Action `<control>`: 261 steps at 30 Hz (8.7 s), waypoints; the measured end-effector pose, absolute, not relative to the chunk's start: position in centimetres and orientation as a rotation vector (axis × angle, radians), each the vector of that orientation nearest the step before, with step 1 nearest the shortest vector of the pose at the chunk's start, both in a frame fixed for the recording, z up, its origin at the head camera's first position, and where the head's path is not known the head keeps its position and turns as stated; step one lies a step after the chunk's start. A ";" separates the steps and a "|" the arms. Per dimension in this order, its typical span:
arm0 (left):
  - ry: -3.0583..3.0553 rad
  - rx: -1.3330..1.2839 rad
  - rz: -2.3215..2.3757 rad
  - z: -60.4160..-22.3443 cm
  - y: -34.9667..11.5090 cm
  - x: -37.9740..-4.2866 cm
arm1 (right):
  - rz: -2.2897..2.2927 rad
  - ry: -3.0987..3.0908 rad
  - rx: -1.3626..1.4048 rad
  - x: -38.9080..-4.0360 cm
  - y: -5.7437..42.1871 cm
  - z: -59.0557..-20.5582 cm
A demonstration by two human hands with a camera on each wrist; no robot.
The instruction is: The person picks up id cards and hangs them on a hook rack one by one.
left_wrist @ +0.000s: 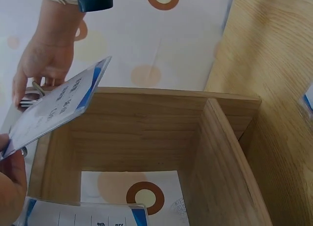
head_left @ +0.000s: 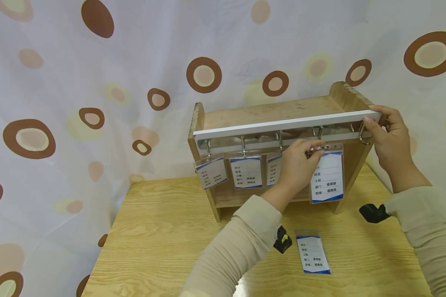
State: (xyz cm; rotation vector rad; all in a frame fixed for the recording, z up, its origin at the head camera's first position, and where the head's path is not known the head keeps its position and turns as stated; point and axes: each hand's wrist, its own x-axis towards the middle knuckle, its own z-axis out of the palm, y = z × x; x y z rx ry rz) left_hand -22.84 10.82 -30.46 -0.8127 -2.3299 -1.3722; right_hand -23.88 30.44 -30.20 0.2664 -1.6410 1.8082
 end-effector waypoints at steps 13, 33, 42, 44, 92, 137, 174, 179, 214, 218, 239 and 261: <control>-2.302 -0.848 -1.216 -30.7 10.9 -23.3 | 1.819 -1.656 0.258 -23.7 30.4 -30.1; -2.285 -0.877 -1.021 -31.9 10.7 -24.0 | 1.833 -1.635 0.270 -23.9 30.4 -30.3; -2.378 -0.934 -1.071 -32.0 9.4 -23.4 | 1.765 -1.680 0.228 -24.0 30.3 -30.3; -2.399 -0.952 -1.091 -32.0 9.0 -23.2 | 1.726 -1.708 0.199 -23.9 30.4 -30.2; -1.986 -0.864 -0.983 -27.9 -5.1 -23.4 | 1.759 -2.325 0.041 -17.8 28.4 -43.8; -2.227 -0.574 -1.217 -29.0 -9.6 -27.2 | 1.499 -2.993 -0.090 -17.8 26.0 -54.9; -2.040 -0.545 -1.290 -30.6 -9.0 -27.4 | 0.820 -3.070 0.142 -17.6 25.3 -56.8; -2.041 -0.546 -1.284 -30.6 -9.0 -27.4 | 0.802 -3.088 0.127 -17.7 25.2 -56.7; -1.995 -0.591 -1.235 -30.3 -8.9 -27.7 | 0.931 -3.048 0.163 -18.2 24.5 -56.4; -1.988 -0.598 -1.219 -30.4 -8.9 -27.8 | 0.965 -3.052 0.171 -18.3 24.6 -56.5; -2.234 -0.594 -1.188 -29.2 -10.1 -27.7 | 1.122 -2.937 0.196 -18.0 25.5 -54.5; -2.357 -0.524 -1.238 -28.2 -10.6 -27.6 | 1.661 -2.736 0.202 -17.7 25.4 -50.6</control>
